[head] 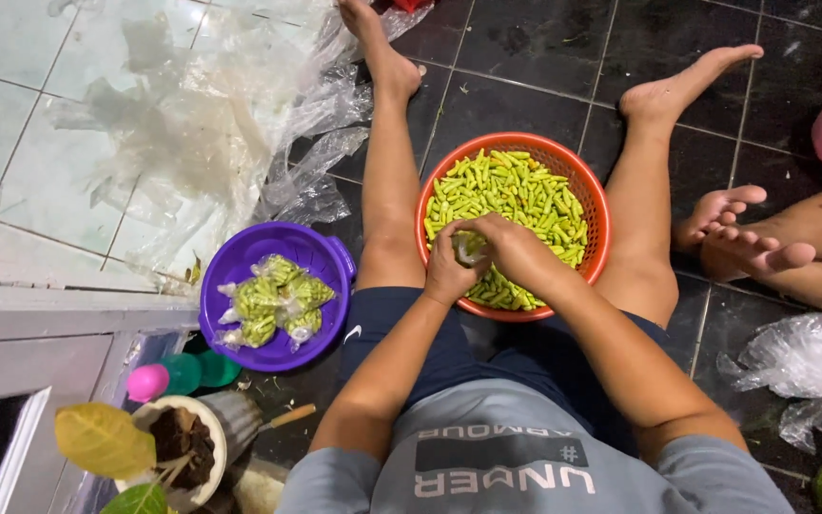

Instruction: A person is sitting on the floor manually packing small green vegetables from a large red bowl into small plastic bags.

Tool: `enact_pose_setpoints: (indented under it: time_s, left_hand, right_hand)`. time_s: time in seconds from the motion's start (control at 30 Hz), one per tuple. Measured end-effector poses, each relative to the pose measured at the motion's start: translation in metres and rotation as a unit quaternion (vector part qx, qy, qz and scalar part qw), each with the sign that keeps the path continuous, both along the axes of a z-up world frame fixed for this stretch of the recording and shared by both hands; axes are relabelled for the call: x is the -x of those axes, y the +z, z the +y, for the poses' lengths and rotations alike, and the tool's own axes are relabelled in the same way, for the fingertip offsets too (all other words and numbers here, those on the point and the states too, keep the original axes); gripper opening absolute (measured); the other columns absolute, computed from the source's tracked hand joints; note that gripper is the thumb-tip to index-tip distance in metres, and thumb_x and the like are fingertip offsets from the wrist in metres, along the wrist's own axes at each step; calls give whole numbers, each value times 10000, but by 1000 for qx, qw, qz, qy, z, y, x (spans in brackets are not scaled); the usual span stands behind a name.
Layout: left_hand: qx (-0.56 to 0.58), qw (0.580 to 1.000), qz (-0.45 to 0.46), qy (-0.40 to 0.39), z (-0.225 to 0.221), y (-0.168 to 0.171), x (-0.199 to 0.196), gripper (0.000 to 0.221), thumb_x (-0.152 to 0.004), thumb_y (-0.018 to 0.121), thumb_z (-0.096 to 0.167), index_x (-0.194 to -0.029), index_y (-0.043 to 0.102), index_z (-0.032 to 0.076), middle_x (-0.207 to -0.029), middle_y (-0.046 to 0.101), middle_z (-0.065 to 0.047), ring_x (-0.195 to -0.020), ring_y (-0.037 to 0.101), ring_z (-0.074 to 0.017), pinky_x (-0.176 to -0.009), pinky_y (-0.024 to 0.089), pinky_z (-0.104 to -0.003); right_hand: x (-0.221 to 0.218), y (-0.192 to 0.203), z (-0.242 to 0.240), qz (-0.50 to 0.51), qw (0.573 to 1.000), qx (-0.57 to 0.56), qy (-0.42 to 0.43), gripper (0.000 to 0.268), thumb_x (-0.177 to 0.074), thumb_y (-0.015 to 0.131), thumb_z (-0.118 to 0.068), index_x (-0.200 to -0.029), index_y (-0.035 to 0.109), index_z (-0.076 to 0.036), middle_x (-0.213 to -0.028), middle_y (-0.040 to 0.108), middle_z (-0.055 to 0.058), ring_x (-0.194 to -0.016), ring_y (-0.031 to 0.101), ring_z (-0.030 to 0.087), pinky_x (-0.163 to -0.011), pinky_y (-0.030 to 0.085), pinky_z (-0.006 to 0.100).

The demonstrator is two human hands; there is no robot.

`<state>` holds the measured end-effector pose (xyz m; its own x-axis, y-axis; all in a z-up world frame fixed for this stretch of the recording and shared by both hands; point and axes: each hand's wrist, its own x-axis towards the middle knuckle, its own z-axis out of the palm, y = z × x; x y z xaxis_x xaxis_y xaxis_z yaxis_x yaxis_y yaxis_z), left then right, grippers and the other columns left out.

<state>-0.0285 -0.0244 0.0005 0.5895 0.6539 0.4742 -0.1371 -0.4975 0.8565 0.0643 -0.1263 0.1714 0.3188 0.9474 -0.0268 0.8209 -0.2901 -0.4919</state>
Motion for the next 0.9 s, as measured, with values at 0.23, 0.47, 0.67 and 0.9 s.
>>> enact_pose_setpoints:
  time_s: [0.23,0.47,0.67,0.9]
  left_hand:
    - [14,1000,28,1,6,-2,3,819,-617,895,226,-1345,548,84,-1187,639,-158,-1134,641,-380,-1014,515,-491]
    - [-39,999,29,-20,3,-1,5,774,-609,874,203,-1311,566,93,-1164,612,-123,-1131,617,-346,-1033,493,-452]
    - [-46,996,11,-78,9,18,9,767,-684,867,417,-1301,560,79,-1132,599,-148,-1114,599,-363,-1032,463,-494]
    - [27,996,26,-83,27,29,20,413,-895,712,346,-1230,610,128,-1115,599,-69,-1127,585,-304,-1031,441,-471]
  right_hand:
    - [-3,-45,-12,-96,991,-83,-51,383,-906,682,-110,-1272,639,-210,-1093,673,15,-1105,672,270,-899,561,412]
    - [-8,-108,-27,308,899,-110,-290,640,-919,772,-213,-1470,466,-97,-1192,690,206,-1043,724,330,-856,583,453]
    - [-5,-116,-19,286,874,-195,-341,538,-840,771,-86,-1348,595,-71,-1075,732,191,-868,725,238,-740,585,388]
    - [19,-100,3,201,892,-193,-355,500,-841,760,-110,-1324,631,-110,-1045,731,125,-838,672,170,-724,560,331]
